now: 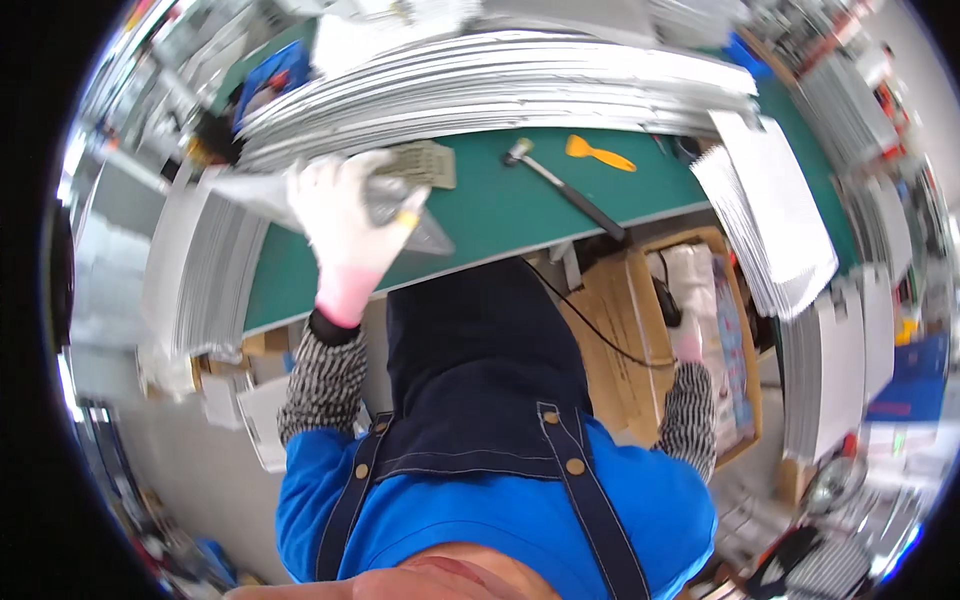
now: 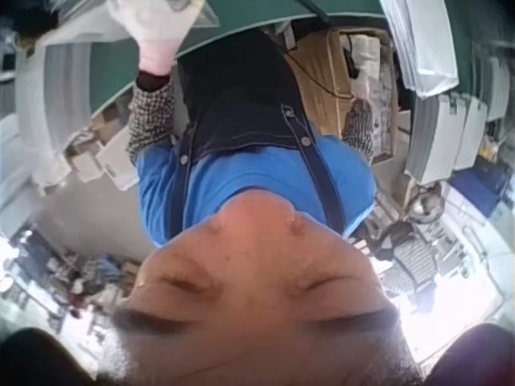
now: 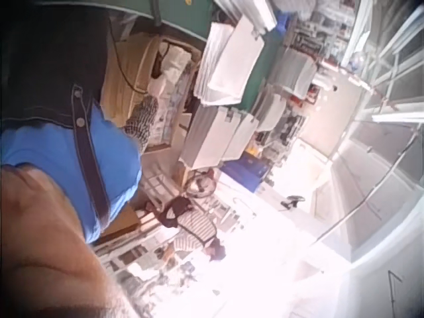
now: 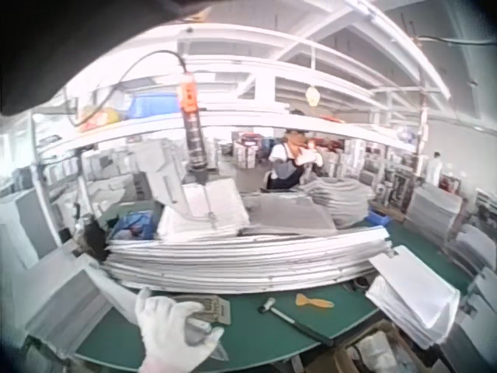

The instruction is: The person assembles rectangular mesh filters by hand in a factory setting. They pick up a mesh sheet, insert it into a metal frame, and use a handheld tool to secure the edges. The person then stacks the completed units on a nearby pile.

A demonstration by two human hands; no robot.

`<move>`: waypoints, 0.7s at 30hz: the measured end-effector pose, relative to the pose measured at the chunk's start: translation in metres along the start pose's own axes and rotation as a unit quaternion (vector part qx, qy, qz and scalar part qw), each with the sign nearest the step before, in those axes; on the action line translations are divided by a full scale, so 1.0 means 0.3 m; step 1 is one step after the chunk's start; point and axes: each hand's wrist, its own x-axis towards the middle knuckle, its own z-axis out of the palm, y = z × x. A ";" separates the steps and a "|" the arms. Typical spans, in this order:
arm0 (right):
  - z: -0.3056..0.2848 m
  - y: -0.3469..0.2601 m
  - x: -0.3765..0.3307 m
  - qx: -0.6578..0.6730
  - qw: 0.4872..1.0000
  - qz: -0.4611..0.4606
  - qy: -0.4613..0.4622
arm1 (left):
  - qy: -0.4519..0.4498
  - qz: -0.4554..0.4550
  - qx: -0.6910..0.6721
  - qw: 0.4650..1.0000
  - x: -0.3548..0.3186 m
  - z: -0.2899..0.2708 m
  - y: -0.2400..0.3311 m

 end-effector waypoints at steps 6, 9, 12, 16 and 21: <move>-0.154 -0.267 -0.050 -0.051 0.968 -0.074 0.236 | 0.041 -0.022 -0.016 0.999 0.004 0.052 0.002; -0.285 -0.486 -0.014 0.358 0.901 -0.065 0.238 | 0.079 -0.049 -0.036 0.995 0.004 0.064 0.001; -0.447 -0.963 -0.057 0.620 0.737 -0.180 0.197 | 0.100 -0.061 -0.045 0.992 0.013 0.091 0.004; -0.588 -1.479 -0.023 0.668 0.576 -0.471 -0.018 | 0.127 -0.071 -0.053 0.988 0.026 0.121 0.002; -0.638 -1.947 -0.092 0.652 0.549 -0.497 -0.162 | 0.107 -0.095 -0.055 0.988 0.038 0.137 0.003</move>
